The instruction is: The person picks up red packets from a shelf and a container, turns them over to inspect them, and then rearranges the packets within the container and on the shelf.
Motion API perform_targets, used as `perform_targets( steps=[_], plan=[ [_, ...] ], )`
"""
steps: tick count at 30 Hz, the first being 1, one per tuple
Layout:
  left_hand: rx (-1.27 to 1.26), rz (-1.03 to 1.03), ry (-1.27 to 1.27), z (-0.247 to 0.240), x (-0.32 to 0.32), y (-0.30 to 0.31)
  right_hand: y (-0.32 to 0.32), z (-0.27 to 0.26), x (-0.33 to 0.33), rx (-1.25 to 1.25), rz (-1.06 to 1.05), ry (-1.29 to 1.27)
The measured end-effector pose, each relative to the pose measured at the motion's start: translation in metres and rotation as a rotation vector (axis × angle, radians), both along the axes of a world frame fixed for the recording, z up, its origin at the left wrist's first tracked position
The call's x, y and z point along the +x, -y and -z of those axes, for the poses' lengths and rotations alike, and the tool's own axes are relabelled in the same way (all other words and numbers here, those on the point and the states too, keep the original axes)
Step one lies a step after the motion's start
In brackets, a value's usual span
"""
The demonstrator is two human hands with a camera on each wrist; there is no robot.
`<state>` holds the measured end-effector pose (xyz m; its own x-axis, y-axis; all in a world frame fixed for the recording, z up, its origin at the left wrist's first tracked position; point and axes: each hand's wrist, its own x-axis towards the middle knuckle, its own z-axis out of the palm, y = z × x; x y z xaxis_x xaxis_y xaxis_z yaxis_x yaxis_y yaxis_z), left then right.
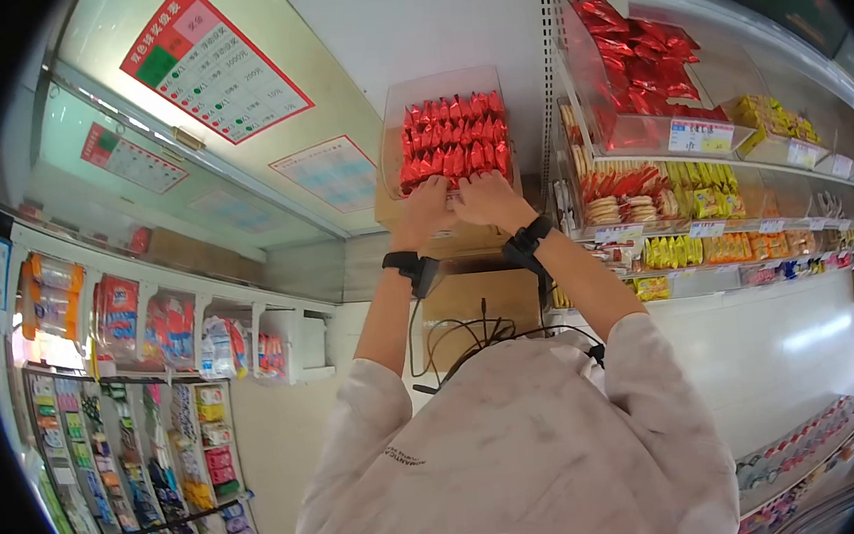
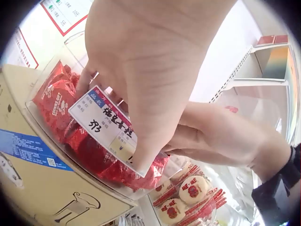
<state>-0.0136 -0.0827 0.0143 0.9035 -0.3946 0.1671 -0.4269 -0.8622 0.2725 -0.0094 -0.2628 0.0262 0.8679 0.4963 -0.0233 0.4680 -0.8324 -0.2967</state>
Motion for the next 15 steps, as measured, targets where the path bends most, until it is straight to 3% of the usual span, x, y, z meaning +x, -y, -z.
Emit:
perform_targets(
  steps=[1,3,4,10,13,15],
  plan=[
    [-0.049,0.032,0.09,0.005,-0.003,-0.003,0.002,-0.001,-0.002,-0.009,-0.015,0.006],
    [-0.162,0.1,0.273,0.017,-0.002,-0.004,0.014,0.0,-0.024,0.216,-0.017,0.341],
    [-0.141,0.106,0.221,0.007,-0.007,0.005,0.026,-0.002,-0.038,0.307,-0.02,0.502],
    [-0.079,0.047,0.062,-0.019,-0.028,0.016,0.073,-0.033,-0.094,0.687,0.072,0.273],
    [-0.052,0.027,0.045,-0.02,-0.027,0.019,0.091,-0.037,-0.106,0.776,0.144,0.056],
    [-0.008,0.015,-0.017,-0.022,-0.022,0.024,0.091,-0.029,-0.111,0.787,0.16,0.052]
  ],
)
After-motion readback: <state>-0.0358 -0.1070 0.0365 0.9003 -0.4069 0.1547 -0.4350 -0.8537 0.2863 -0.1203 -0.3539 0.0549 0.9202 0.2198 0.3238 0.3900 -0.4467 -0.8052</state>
